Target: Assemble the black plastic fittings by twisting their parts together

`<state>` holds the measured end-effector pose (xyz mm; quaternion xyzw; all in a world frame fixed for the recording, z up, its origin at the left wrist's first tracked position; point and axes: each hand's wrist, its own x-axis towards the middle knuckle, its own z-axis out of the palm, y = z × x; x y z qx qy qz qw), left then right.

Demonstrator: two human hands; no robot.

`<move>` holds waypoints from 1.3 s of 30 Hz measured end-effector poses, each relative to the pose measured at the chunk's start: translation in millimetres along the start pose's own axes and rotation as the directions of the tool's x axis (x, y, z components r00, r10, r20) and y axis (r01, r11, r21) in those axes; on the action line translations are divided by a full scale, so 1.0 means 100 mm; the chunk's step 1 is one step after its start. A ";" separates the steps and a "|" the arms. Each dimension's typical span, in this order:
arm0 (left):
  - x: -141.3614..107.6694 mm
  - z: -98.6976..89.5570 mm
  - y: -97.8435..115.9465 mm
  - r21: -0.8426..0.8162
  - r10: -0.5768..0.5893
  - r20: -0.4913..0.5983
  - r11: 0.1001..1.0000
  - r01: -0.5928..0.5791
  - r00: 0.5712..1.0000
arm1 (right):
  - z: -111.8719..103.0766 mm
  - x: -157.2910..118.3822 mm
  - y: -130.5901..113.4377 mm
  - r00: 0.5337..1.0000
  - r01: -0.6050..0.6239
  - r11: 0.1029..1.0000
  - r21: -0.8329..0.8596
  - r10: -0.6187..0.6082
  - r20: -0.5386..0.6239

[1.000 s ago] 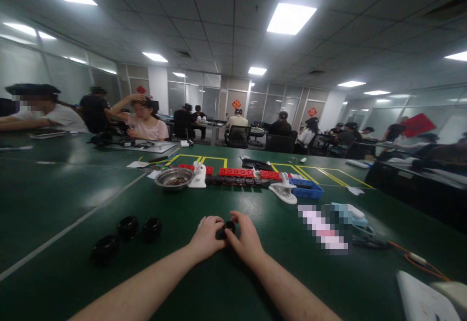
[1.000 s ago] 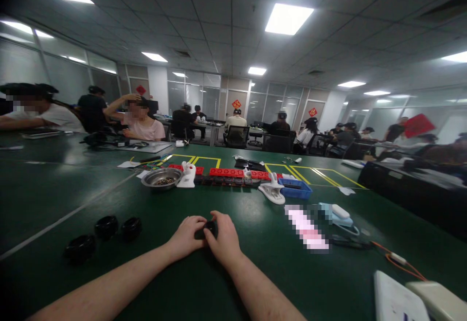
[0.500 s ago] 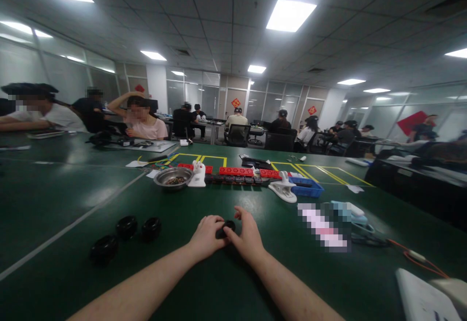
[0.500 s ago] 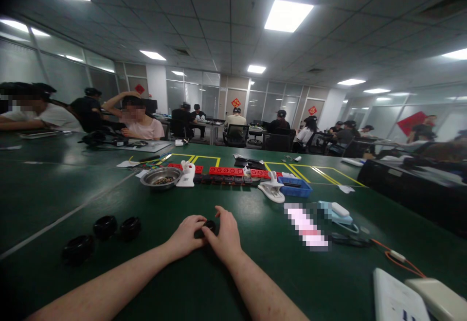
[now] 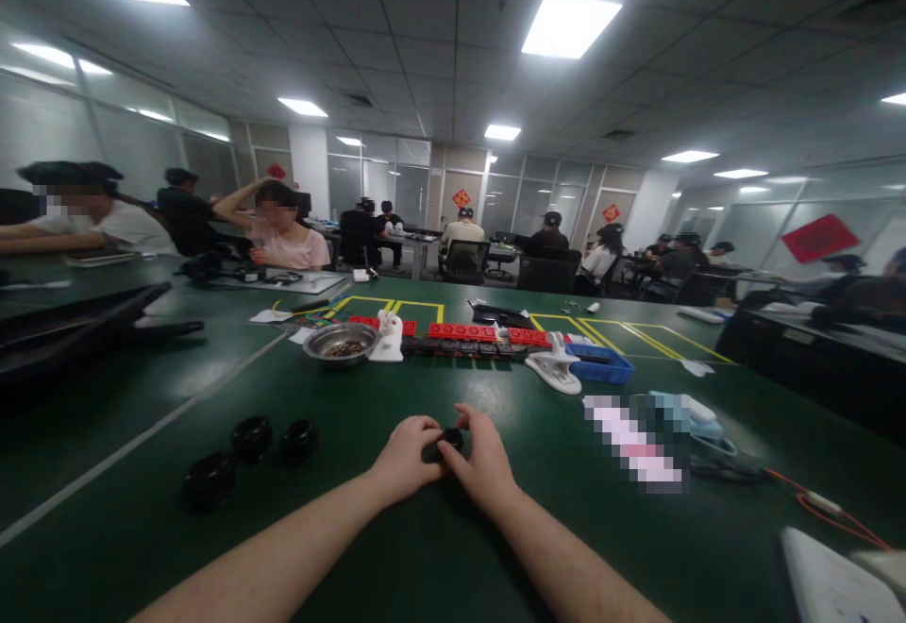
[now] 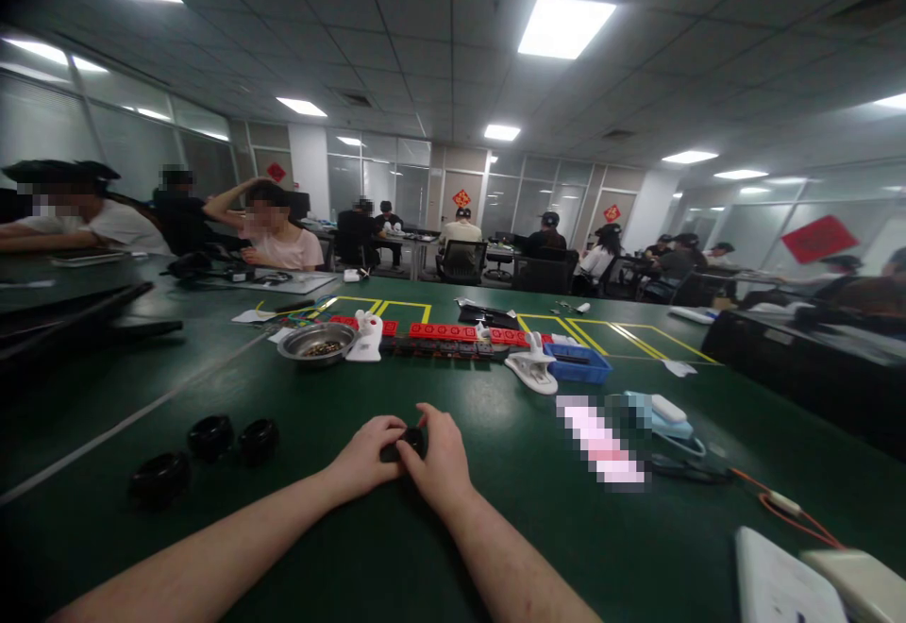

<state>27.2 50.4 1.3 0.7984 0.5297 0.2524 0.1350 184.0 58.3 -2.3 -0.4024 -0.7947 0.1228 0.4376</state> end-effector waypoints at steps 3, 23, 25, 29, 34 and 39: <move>0.00 0.00 -0.01 0.011 0.025 0.024 1.000 -0.025 0.999 | 0.00 0.01 0.02 0.999 0.016 1.000 0.015 -0.016 0.034; -0.01 -0.02 0.03 -0.017 -0.034 -0.007 0.999 0.034 0.999 | 0.02 0.00 0.02 0.999 0.040 0.999 0.029 -0.040 -0.010; 0.00 -0.01 0.02 -0.016 -0.028 -0.016 0.999 0.028 0.999 | 0.01 0.00 0.02 0.999 0.044 0.999 0.029 -0.044 -0.012; 0.00 0.00 0.01 -0.018 -0.032 -0.007 0.999 0.032 0.999 | 0.00 0.02 0.02 0.999 0.027 1.000 0.008 -0.027 -0.042; -0.01 0.01 0.01 -0.010 -0.030 -0.029 1.000 0.030 0.999 | 0.00 0.03 0.05 0.999 0.007 1.000 -0.004 -0.007 -0.052; -0.01 0.02 0.00 0.012 -0.030 -0.031 0.999 0.031 0.999 | 0.02 0.02 0.05 1.000 0.014 1.000 0.013 -0.014 -0.017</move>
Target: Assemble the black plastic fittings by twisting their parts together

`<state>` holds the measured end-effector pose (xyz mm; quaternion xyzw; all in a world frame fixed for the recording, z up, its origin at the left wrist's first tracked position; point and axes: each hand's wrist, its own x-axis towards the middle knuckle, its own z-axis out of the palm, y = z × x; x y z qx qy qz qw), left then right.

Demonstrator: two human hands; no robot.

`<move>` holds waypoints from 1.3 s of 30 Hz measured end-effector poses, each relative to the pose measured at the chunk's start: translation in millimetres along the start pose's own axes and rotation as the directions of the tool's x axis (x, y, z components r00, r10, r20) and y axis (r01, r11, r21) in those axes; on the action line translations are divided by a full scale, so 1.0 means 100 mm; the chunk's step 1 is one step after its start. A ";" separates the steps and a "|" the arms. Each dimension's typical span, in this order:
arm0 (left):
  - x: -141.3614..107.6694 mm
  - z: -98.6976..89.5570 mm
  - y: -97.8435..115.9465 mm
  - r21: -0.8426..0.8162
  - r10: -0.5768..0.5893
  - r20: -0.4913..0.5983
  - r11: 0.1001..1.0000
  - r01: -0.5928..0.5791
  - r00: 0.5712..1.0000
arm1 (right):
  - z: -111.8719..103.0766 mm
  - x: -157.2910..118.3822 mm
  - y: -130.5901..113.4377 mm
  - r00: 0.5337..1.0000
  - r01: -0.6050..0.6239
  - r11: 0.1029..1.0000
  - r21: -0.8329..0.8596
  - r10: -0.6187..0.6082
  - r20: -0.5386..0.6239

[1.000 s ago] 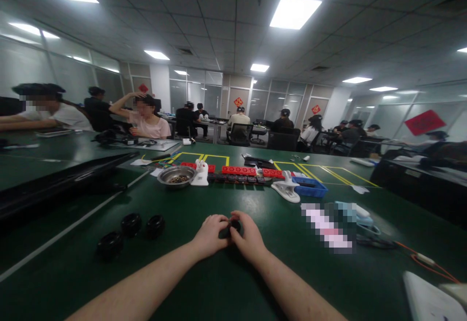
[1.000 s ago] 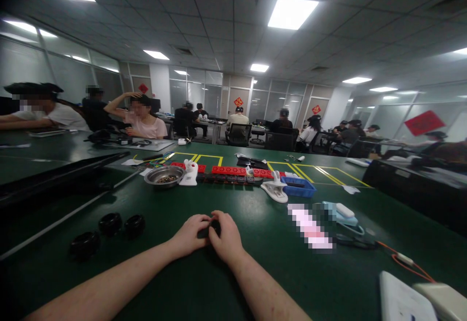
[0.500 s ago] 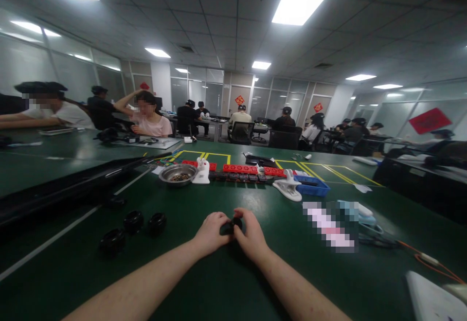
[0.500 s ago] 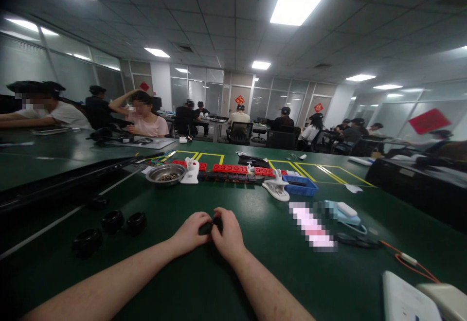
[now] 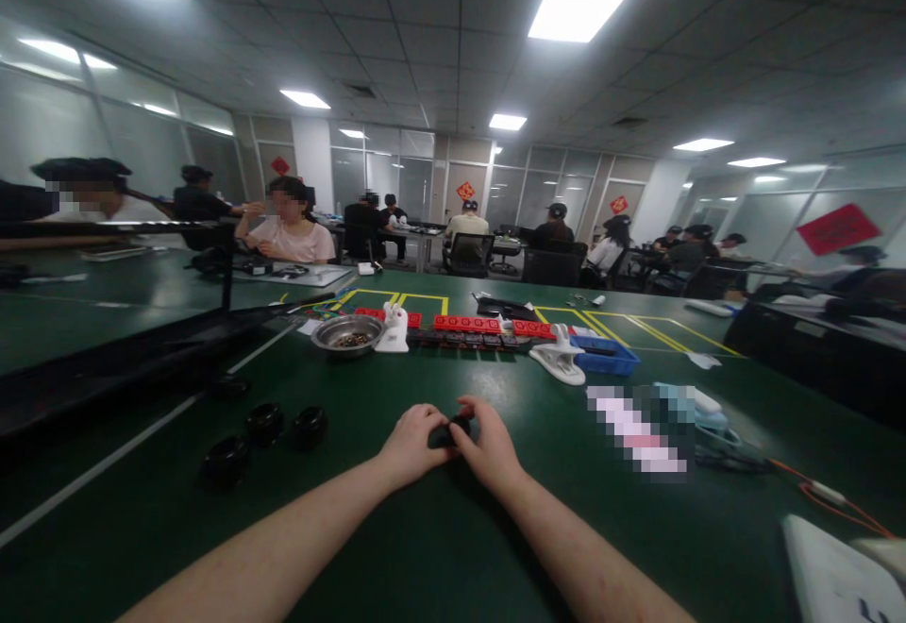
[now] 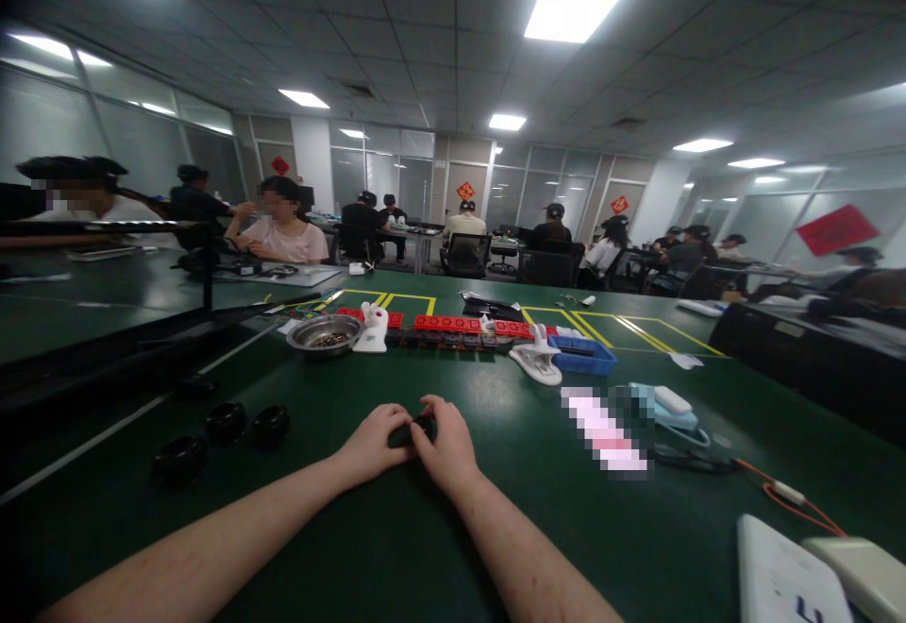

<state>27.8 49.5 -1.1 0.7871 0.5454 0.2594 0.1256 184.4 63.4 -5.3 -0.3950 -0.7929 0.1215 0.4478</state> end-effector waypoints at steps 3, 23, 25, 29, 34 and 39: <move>0.01 0.00 -0.01 0.008 -0.001 0.005 1.000 0.001 1.000 | 0.00 -0.01 -0.02 1.000 0.019 1.000 0.013 -0.020 0.019; 0.01 0.00 -0.02 0.035 0.030 0.007 0.999 -0.030 1.000 | -0.03 -0.01 -0.01 1.000 0.029 0.999 -0.015 -0.029 0.010; 0.01 0.00 -0.03 0.036 0.025 0.006 0.999 -0.025 1.000 | -0.04 0.00 0.00 0.999 0.031 0.999 -0.029 -0.031 0.006; 0.01 0.01 -0.03 0.034 0.027 0.006 0.999 -0.028 1.000 | -0.04 0.01 -0.01 0.998 0.058 0.997 -0.052 -0.056 0.034; 0.00 -0.01 -0.02 0.038 0.033 0.008 0.999 -0.033 0.999 | -0.04 -0.01 -0.04 0.998 0.061 0.995 -0.076 -0.060 0.026; -0.01 -0.01 -0.01 0.054 0.027 -0.003 0.998 -0.026 1.000 | -0.05 -0.01 -0.06 1.000 0.020 0.993 -0.120 -0.021 -0.010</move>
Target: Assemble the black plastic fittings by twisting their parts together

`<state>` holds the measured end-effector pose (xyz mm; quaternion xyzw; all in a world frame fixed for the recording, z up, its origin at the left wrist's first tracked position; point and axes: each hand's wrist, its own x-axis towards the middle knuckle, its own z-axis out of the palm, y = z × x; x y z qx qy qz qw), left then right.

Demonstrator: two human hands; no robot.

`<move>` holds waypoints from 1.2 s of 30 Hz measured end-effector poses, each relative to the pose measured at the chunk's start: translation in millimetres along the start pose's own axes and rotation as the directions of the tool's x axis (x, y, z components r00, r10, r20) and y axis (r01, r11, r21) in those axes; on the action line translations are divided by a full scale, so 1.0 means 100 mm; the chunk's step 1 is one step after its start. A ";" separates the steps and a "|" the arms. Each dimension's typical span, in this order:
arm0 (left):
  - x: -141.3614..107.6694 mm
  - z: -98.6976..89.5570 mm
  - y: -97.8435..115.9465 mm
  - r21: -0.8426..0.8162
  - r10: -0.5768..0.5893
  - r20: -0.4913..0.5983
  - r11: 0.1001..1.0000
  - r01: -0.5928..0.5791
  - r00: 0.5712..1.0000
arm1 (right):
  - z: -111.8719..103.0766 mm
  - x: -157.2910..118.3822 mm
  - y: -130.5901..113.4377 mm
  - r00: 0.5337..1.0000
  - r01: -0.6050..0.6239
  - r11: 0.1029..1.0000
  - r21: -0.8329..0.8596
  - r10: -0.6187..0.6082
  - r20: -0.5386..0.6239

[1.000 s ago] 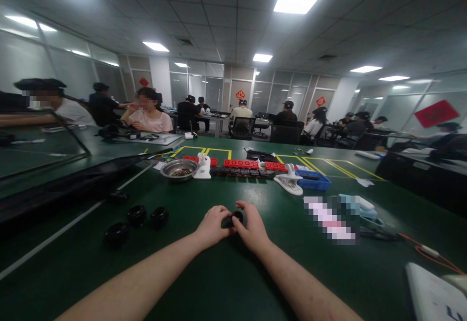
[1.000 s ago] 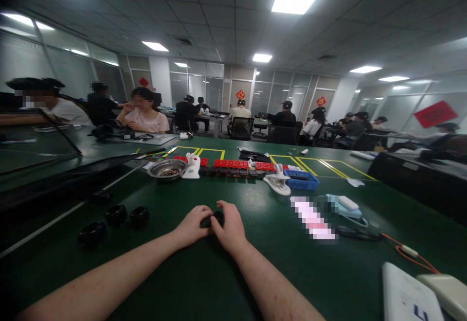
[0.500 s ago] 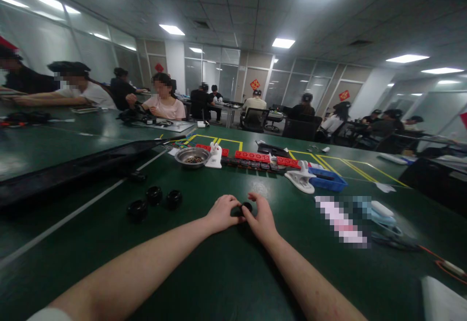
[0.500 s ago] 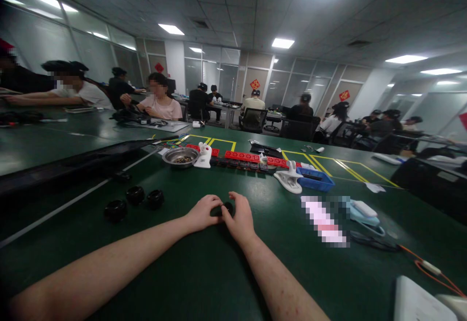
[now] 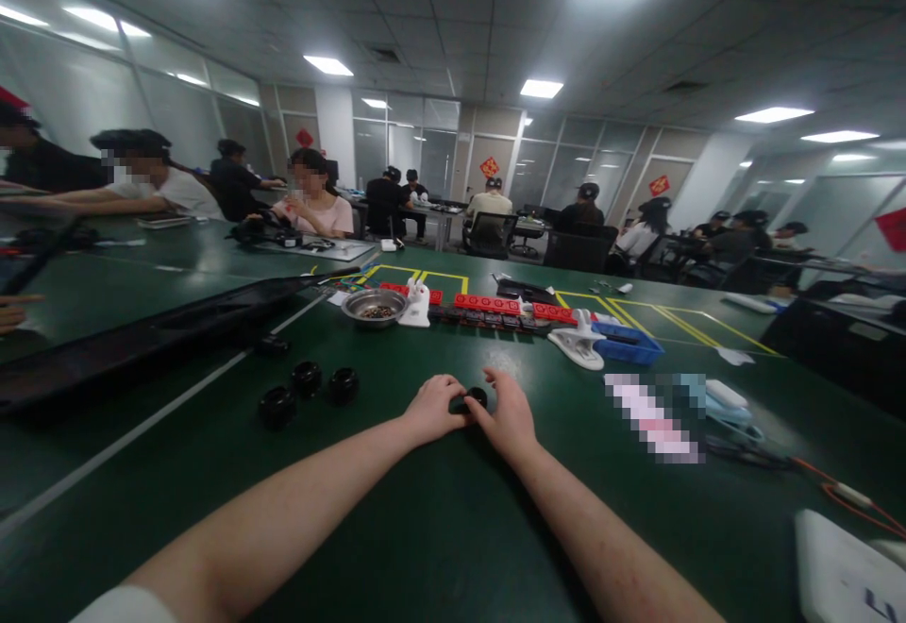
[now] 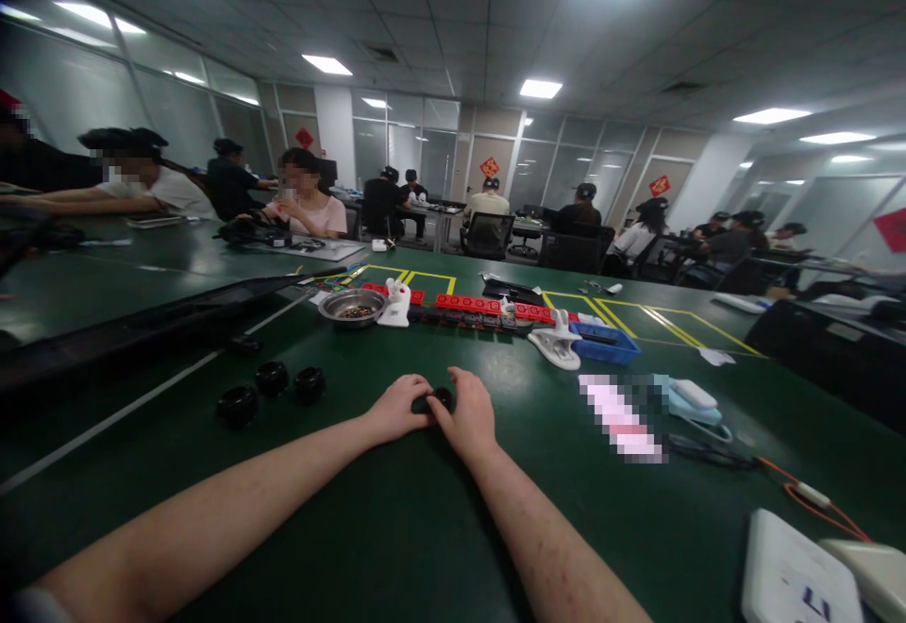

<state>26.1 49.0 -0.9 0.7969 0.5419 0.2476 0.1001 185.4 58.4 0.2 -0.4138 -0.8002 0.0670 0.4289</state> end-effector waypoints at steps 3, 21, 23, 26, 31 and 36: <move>0.00 0.00 0.00 0.007 -0.016 -0.013 1.000 0.016 1.000 | 0.00 0.00 0.01 1.000 0.008 1.000 0.002 -0.008 0.025; 0.01 0.06 -0.06 0.033 0.028 -0.030 0.999 -0.027 0.999 | 0.00 0.01 0.04 0.997 0.006 0.998 0.058 -0.011 0.077; 0.01 0.06 -0.06 0.038 0.029 -0.037 0.999 -0.027 0.999 | 0.01 0.01 0.04 0.997 -0.004 0.999 0.044 0.001 0.083; 0.01 0.06 -0.06 0.046 0.032 -0.031 0.998 -0.030 0.999 | 0.02 0.00 0.05 0.995 0.003 0.999 0.044 -0.008 0.104; 0.02 0.06 -0.05 0.055 0.032 -0.009 0.998 -0.031 0.999 | 0.00 -0.01 0.03 0.992 0.037 0.998 0.048 -0.042 0.121; 0.01 0.05 -0.04 0.049 0.034 -0.006 0.998 -0.033 0.999 | -0.01 0.01 0.04 0.995 0.024 1.000 -0.005 -0.024 0.098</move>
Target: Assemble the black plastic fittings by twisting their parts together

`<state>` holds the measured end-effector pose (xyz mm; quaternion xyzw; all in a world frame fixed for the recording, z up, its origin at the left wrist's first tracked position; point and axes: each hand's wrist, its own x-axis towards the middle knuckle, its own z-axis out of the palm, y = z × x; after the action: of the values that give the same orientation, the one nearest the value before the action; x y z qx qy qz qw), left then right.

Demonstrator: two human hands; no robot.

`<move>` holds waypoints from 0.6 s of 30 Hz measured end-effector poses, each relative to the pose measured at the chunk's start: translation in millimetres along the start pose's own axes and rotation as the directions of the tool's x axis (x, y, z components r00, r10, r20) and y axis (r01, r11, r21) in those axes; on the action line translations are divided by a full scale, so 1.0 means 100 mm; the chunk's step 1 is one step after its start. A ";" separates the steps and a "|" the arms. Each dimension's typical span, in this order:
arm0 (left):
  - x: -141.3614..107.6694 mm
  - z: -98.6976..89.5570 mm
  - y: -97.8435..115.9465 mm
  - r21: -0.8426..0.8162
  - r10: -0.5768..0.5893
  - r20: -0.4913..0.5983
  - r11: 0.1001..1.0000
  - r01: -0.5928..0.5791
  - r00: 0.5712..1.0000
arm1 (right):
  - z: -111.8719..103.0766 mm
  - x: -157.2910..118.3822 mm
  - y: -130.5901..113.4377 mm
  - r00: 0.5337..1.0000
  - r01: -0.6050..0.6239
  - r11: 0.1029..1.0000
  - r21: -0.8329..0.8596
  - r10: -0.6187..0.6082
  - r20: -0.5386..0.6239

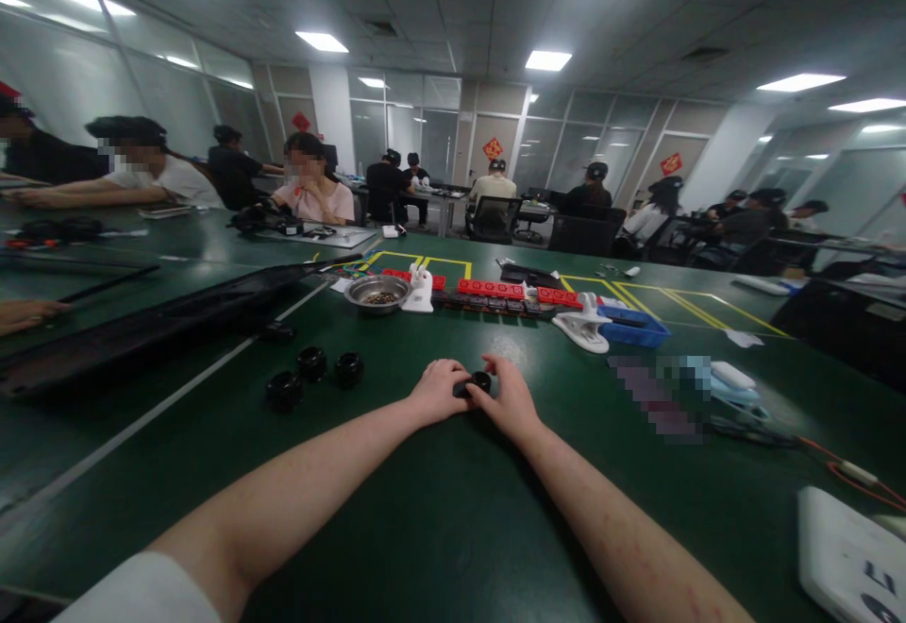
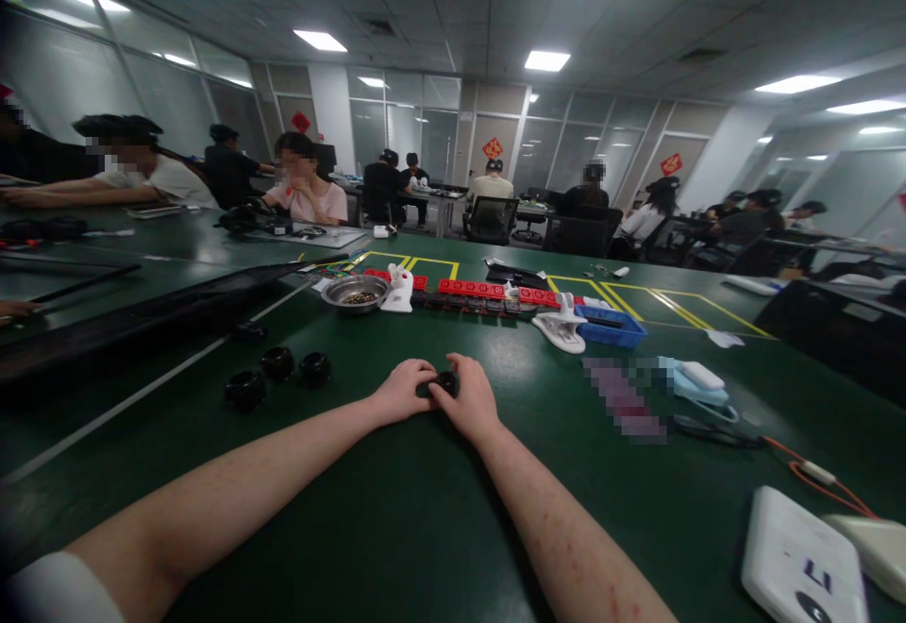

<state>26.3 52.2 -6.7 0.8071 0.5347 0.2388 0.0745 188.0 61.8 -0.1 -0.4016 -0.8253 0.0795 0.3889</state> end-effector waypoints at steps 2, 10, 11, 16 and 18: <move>0.00 0.00 0.00 -0.002 0.001 0.004 1.000 -0.001 1.000 | 0.01 -0.01 0.00 1.000 0.006 1.000 -0.019 -0.006 0.007; 0.01 -0.02 -0.01 -0.011 -0.007 0.035 1.000 0.007 0.999 | -0.18 0.10 0.05 0.998 -0.030 0.983 -0.178 0.018 -0.067; 0.00 -0.03 -0.01 -0.015 -0.006 0.041 1.000 0.007 0.999 | -0.27 0.13 0.12 0.989 -0.092 0.972 -0.218 0.065 -0.131; 0.00 -0.06 -0.02 -0.029 -0.009 0.071 1.000 0.011 0.997 | -0.78 0.06 0.77 0.809 -0.526 0.781 -0.338 0.336 -0.482; 0.00 -0.06 -0.02 -0.031 -0.011 0.076 0.999 0.013 0.997 | -0.91 -0.04 1.01 0.670 -0.733 0.545 -0.406 0.474 -0.572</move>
<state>22.0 51.8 -2.3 0.8110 0.5326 0.2162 0.1088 314.0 109.0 14.8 -0.7756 -0.5113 -0.1407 0.3424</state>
